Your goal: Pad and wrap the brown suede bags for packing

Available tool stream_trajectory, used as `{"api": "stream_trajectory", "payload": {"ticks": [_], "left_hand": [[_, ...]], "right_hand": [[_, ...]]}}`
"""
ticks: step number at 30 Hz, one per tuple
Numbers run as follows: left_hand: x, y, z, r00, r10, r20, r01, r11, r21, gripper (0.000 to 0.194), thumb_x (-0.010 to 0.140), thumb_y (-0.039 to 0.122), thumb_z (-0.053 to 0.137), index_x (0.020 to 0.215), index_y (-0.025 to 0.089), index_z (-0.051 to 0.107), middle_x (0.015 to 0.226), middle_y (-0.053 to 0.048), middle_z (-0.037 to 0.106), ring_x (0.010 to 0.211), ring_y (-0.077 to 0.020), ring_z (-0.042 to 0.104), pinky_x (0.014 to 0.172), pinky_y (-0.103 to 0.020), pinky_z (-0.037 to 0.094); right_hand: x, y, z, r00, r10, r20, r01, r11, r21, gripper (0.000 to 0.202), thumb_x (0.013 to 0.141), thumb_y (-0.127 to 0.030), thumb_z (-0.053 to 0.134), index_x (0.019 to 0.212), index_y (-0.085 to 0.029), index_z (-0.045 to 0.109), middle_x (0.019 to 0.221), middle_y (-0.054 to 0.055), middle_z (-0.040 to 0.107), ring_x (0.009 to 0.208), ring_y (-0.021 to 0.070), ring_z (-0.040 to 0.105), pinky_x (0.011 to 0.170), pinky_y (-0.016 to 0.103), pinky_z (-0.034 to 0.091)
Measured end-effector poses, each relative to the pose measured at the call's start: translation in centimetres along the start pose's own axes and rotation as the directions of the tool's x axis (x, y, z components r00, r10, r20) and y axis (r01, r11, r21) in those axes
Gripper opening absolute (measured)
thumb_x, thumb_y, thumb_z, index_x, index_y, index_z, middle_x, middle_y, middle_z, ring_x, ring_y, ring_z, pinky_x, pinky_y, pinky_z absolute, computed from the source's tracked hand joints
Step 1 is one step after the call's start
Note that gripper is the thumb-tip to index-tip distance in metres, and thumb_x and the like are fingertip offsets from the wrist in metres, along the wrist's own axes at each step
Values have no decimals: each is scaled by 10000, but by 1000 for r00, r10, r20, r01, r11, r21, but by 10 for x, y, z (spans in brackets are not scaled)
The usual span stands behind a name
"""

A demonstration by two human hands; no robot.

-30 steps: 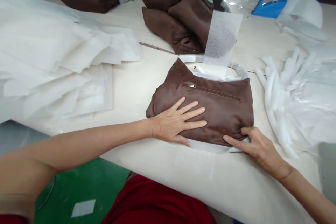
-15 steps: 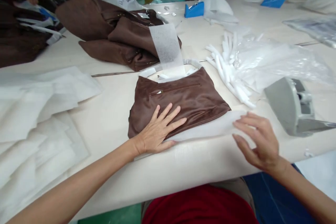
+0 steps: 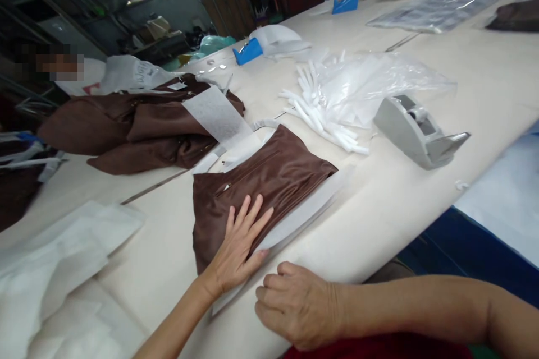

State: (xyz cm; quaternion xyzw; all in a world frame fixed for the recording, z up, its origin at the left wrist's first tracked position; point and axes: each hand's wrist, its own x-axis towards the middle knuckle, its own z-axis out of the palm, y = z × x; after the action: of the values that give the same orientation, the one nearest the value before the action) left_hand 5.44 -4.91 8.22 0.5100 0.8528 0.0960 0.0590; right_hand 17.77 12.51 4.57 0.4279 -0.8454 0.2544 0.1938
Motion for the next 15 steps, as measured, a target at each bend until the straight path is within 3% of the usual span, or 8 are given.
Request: {"api": "stream_trajectory", "payload": {"ticks": [3, 6, 11, 15], "left_hand": [[0, 0, -1, 1000, 14, -5, -14, 1000, 17, 644, 991, 393, 318, 1573, 255, 81, 1651, -123, 48, 1504, -386, 24, 1133, -712, 58], [0, 0, -5, 1000, 13, 20, -13, 1000, 17, 673, 991, 465, 334, 1574, 240, 84, 1643, -156, 68, 1501, -397, 30, 1130, -717, 62], [1, -3, -13, 998, 10, 65, -9, 1000, -26, 861, 919, 705, 332, 1574, 212, 69, 1625, -210, 114, 1495, -413, 60, 1128, -719, 81], [0, -8, 1, 1000, 5, -10, -4, 996, 91, 684, 992, 500, 377, 1571, 264, 99, 1628, -177, 144, 1499, -390, 75, 1123, -720, 138]], "right_hand": [[-8, 20, -2, 972, 215, -94, -220, 975, -41, 217, 936, -196, 474, 1093, -111, 598, 1030, 122, 653, 964, 233, 539, 845, 392, 406], [-10, 46, -4, 917, 358, -175, -376, 923, -79, 179, 947, -228, 492, 1079, -169, 599, 1079, 110, 665, 1086, 253, 531, 973, 446, 364], [3, 60, 6, 939, 299, -170, -313, 948, -59, 141, 909, -257, 539, 1023, -214, 609, 1040, 64, 701, 1107, 236, 546, 1006, 460, 346], [7, 61, 15, 942, 296, -157, -303, 952, -29, 114, 895, -281, 547, 924, -205, 626, 992, 57, 724, 1103, 231, 568, 1003, 444, 364]]}}
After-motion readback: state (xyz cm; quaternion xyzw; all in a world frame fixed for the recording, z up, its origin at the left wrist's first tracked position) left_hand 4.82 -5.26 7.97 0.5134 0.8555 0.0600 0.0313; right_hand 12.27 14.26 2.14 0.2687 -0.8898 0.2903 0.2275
